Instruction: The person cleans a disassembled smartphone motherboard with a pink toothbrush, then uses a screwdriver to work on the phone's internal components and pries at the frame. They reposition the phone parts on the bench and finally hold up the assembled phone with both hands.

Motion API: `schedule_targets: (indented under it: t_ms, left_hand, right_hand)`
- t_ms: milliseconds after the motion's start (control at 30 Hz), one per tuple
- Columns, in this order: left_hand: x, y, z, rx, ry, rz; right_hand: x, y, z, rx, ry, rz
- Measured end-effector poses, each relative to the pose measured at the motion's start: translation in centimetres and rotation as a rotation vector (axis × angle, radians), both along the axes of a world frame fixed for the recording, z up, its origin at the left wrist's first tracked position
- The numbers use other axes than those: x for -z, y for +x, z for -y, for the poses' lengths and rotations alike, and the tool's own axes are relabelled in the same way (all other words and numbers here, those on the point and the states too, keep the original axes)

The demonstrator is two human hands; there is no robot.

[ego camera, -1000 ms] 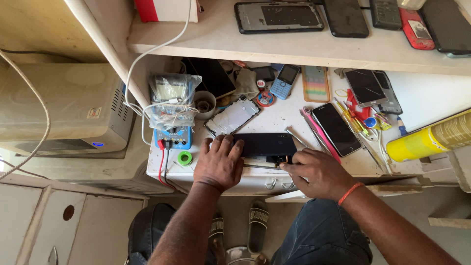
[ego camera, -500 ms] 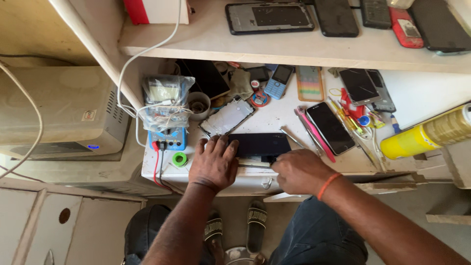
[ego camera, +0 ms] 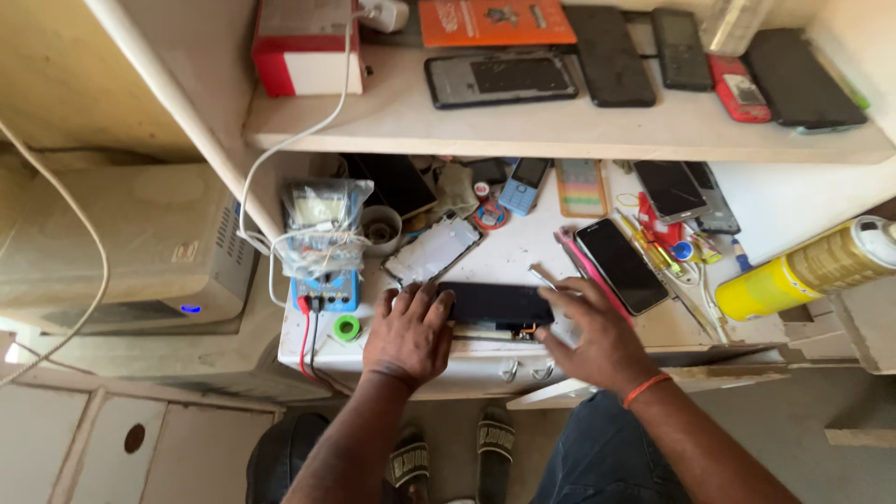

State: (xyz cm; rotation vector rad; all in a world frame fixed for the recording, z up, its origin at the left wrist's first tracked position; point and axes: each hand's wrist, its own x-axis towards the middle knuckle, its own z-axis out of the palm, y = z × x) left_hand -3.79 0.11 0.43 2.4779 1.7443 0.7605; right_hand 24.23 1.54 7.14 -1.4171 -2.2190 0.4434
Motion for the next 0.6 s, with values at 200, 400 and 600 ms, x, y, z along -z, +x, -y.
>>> schedule_targets:
  t_ms: [200, 400, 600]
  left_hand:
    - [-0.3, -0.5, 0.0, 0.046, 0.037, 0.042]
    - [-0.8, -1.1, 0.1, 0.110, -0.011, 0.071]
    - [-1.3, -1.5, 0.3, 0.159, -0.113, 0.012]
  right_hand:
    - [1.2, 0.0, -0.4, -0.163, 0.083, 0.124]
    - [1.7, 0.4, -1.9, -0.136, -0.054, 0.231]
    - [0.6, 0.2, -2.9, -0.149, -0.148, 0.306]
